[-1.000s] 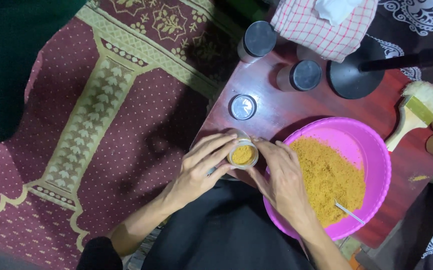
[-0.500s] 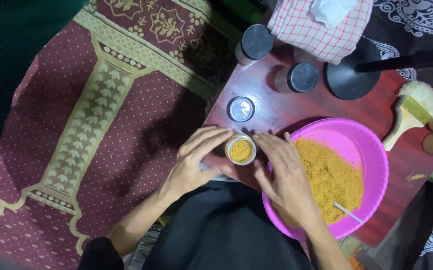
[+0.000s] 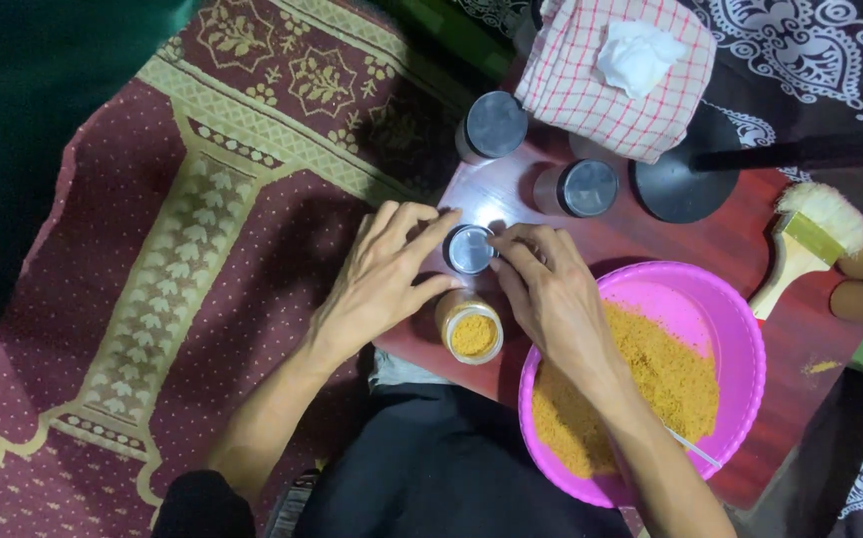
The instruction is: The person uses a spoon to scoop a yellow powder from a pink bowl into a small glass jar, then places a black lid on the jar.
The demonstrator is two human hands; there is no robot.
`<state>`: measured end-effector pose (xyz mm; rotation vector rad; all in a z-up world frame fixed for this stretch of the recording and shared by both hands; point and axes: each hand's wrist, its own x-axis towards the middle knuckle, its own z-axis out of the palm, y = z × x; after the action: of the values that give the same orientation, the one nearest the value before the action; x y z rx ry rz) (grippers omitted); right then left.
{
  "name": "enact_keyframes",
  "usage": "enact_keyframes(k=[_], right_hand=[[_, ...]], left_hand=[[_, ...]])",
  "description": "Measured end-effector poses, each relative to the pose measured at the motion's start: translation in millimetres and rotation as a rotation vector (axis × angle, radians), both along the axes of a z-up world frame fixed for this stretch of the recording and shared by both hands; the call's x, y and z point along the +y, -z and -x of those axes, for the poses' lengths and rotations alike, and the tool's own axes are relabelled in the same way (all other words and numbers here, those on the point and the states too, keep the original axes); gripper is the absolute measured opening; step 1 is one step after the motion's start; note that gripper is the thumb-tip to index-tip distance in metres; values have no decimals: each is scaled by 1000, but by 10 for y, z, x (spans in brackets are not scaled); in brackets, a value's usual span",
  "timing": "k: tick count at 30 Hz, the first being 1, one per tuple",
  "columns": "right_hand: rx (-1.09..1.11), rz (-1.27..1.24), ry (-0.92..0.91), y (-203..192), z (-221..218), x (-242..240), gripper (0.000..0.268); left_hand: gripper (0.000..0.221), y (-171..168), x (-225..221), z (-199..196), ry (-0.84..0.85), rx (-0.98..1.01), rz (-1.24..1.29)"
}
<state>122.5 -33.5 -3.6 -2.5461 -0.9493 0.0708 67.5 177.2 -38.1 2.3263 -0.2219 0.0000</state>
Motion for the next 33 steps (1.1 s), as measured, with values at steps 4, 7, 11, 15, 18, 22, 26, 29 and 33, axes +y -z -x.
enact_keyframes(k=[4, 7, 11, 15, 18, 22, 26, 29, 33], right_hand=[[-13, 6, -4, 143, -41, -8, 11], [-77, 53, -36, 231, -66, -17, 10], [-101, 87, -74, 248, -80, 11, 6], [-143, 92, -86, 333, -93, -1, 4], [-160, 110, -95, 272, -80, 29, 3], [-168, 92, -91, 215, -78, 6, 6], [158, -179, 21, -106, -51, 23, 4], [459, -373, 116, -173, -15, -93, 6], [677, -512, 192, -313, 137, -162, 11]], left_hand=[[68, 129, -49, -33, 34, -18, -6], [55, 156, -62, -29, 3, -22, 34], [53, 204, -51, -20, -3, -41, 67], [54, 203, -45, -16, -8, -65, 62], [54, 190, -45, -13, -12, -63, 62], [56, 169, -40, 5, -19, -53, 53], [60, 110, -24, 52, -40, -105, 156], [46, -18, -40, 129, -77, -186, 305], [50, -173, -150, 300, -117, -292, 402]])
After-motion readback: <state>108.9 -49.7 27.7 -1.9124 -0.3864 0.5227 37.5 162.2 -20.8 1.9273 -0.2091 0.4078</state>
